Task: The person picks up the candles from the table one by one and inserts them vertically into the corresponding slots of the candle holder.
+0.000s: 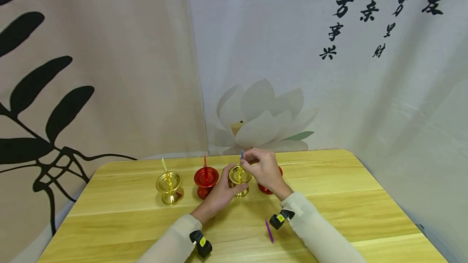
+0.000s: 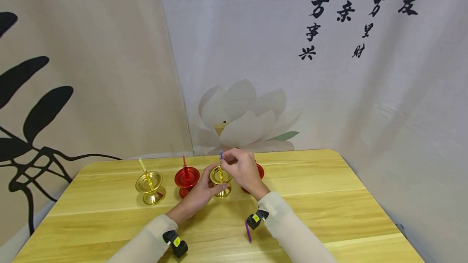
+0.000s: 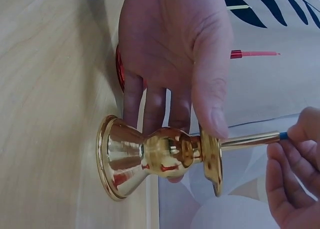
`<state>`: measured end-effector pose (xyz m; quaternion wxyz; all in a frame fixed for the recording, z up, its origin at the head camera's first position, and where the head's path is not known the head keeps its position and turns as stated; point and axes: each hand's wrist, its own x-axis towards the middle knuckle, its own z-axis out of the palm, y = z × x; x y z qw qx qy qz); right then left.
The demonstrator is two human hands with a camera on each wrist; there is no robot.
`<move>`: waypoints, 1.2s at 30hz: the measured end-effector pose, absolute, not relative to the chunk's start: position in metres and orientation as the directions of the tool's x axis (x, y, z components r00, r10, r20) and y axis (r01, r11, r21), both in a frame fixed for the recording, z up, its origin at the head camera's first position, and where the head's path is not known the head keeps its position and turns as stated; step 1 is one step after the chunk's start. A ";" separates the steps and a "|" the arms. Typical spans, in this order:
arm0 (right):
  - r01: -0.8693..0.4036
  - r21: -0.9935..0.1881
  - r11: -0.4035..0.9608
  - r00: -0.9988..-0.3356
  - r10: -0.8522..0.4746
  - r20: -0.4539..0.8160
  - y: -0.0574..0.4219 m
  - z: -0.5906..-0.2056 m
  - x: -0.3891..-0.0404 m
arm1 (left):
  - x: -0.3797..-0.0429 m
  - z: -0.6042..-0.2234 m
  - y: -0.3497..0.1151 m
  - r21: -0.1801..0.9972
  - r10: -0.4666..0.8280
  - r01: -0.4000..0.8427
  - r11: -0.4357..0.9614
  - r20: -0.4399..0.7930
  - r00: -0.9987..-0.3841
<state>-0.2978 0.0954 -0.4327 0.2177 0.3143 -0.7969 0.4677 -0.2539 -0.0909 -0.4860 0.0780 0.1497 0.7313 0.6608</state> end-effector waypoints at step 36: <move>-0.558 -0.686 0.466 -0.822 -0.424 0.381 0.161 -0.441 -0.218 | -0.248 -0.493 -0.087 0.980 0.154 0.100 0.170 0.074 -0.985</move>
